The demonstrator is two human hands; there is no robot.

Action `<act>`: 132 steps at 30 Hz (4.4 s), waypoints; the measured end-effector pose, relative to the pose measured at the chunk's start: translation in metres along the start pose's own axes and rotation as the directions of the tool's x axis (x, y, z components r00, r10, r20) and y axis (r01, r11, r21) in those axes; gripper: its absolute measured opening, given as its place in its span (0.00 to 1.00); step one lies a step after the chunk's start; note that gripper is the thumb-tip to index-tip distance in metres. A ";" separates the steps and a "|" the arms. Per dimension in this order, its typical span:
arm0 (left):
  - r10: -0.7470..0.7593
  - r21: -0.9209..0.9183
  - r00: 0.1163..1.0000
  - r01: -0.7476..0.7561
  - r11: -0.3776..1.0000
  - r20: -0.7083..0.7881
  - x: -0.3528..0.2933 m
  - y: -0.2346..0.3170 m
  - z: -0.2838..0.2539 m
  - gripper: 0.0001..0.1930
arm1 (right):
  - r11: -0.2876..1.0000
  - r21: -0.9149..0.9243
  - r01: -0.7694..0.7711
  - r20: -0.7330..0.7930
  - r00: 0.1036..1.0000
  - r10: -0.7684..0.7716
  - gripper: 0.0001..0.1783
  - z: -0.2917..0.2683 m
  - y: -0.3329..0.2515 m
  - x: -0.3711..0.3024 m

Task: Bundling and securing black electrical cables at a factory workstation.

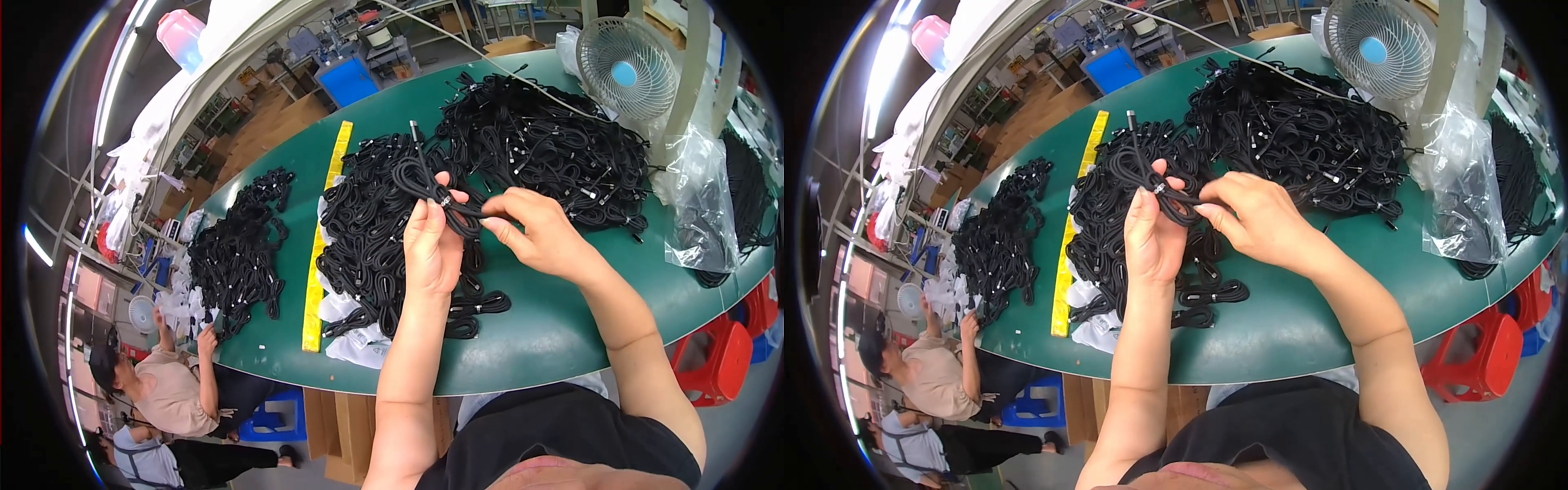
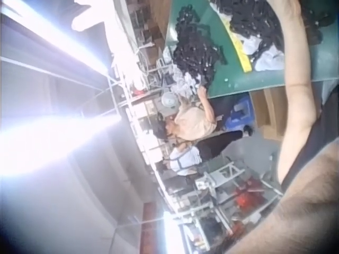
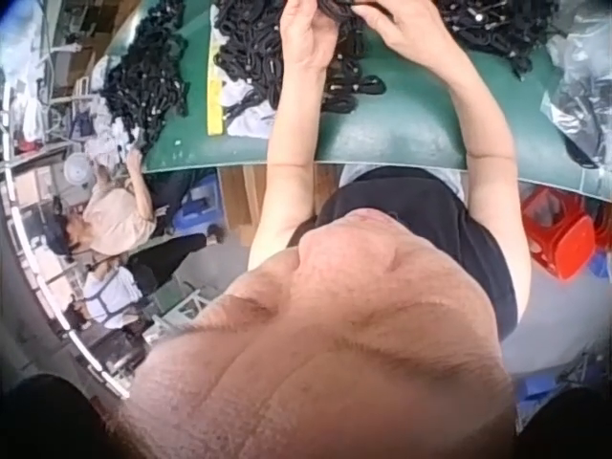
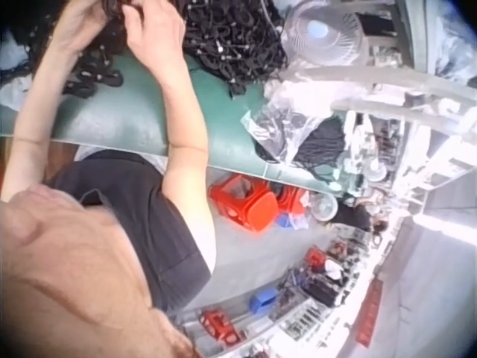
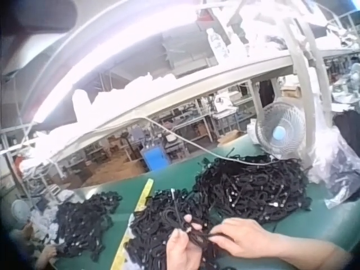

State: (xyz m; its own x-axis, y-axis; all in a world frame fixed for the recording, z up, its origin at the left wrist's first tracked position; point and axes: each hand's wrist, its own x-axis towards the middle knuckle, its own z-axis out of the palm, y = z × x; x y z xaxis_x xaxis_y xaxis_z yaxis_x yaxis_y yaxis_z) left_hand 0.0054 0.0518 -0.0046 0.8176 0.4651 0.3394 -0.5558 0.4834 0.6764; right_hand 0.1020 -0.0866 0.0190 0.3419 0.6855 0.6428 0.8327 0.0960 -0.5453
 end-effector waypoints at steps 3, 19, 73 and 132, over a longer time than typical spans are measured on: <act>0.016 0.007 1.000 -0.016 1.000 0.020 -0.004 -0.001 0.007 0.21 | 0.995 -0.016 0.101 -0.109 0.989 -0.103 0.04 0.000 -0.003 0.000; 0.032 -0.005 0.998 -0.032 0.999 -0.058 -0.007 -0.011 0.015 0.19 | 0.943 -0.306 0.133 -0.077 0.984 -0.163 0.07 -0.005 -0.020 -0.009; -0.452 0.218 0.888 0.426 0.878 0.084 -0.018 -0.003 0.028 0.16 | 0.948 0.292 0.124 -0.428 0.904 0.013 0.11 -0.005 0.017 0.007; 0.003 0.056 1.000 -0.003 0.998 0.002 -0.010 -0.022 0.015 0.13 | 0.949 -0.193 0.248 -0.223 0.931 -0.289 0.07 0.002 -0.006 -0.001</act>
State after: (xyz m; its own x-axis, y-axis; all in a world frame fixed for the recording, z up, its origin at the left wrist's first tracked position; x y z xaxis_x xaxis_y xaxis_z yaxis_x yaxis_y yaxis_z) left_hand 0.0114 0.0260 -0.0129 0.8164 0.4646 0.3429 -0.5488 0.4397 0.7110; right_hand 0.0961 -0.0864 0.0207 0.1751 0.4500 0.8757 0.9594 0.1217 -0.2544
